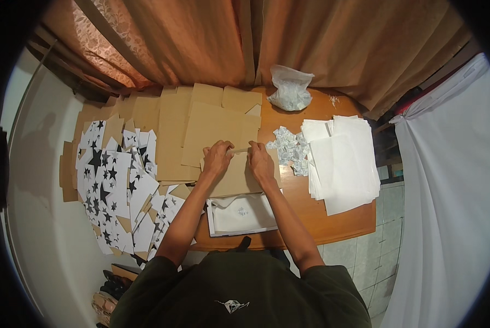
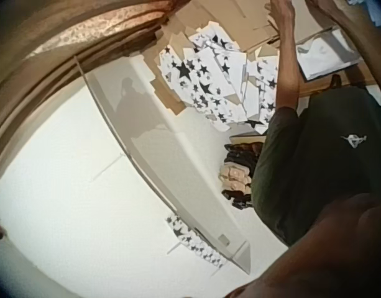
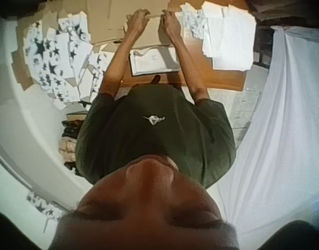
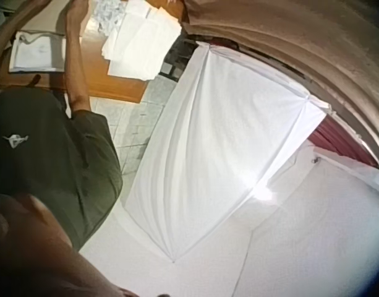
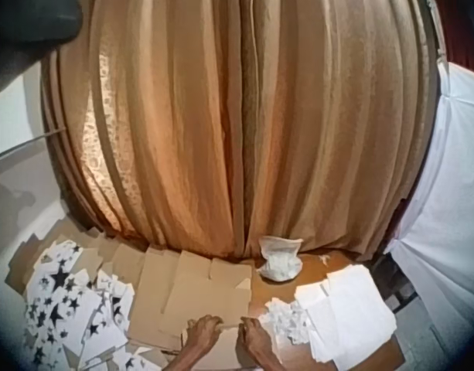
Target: Folding cardboard sheets into shoe boxes and organizing them on a shelf.
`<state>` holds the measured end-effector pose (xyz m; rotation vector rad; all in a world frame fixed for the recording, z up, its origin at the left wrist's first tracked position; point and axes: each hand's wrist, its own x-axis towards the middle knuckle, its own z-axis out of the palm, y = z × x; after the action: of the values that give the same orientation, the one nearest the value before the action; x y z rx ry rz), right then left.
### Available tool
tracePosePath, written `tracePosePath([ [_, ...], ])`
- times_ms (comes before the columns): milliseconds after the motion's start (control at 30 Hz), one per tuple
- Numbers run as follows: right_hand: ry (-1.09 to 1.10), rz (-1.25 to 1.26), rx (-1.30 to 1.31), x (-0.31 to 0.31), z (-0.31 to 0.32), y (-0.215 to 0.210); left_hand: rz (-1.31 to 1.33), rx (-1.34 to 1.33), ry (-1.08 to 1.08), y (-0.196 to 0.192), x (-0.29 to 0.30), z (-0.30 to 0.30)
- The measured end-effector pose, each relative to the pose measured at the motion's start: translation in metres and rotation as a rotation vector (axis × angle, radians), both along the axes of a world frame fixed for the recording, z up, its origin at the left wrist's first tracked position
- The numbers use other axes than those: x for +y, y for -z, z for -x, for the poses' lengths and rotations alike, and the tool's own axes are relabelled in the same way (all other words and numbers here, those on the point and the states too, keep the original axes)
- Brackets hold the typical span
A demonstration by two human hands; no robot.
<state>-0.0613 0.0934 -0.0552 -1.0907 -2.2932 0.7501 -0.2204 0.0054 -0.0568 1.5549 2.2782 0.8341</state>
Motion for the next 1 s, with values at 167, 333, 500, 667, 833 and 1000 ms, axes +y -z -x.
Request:
tracePosePath([
  [167,-0.007,0.088,0.007,0.006,-0.002,-0.012,0.04,-0.01,-0.021,-0.027,0.004,-0.004],
  [333,-0.022,0.105,0.11,0.0,-0.017,-0.033,-0.052,-0.022,-0.011,-0.051,-0.01,-0.016],
  [500,-0.088,0.065,0.157,-0.027,-0.042,-0.057,-0.158,-0.007,0.03,-0.063,-0.044,-0.035],
  [667,-0.099,-0.073,0.209,-0.066,-0.074,-0.07,-0.248,-0.016,0.04,-0.078,-0.088,-0.064],
  [833,-0.117,-0.25,0.174,-0.102,-0.105,-0.079,-0.305,0.037,0.058,-0.083,-0.131,-0.097],
  [1000,-0.198,-0.365,0.091,-0.127,-0.137,-0.071,-0.212,0.125,0.108,-0.07,-0.167,-0.123],
])
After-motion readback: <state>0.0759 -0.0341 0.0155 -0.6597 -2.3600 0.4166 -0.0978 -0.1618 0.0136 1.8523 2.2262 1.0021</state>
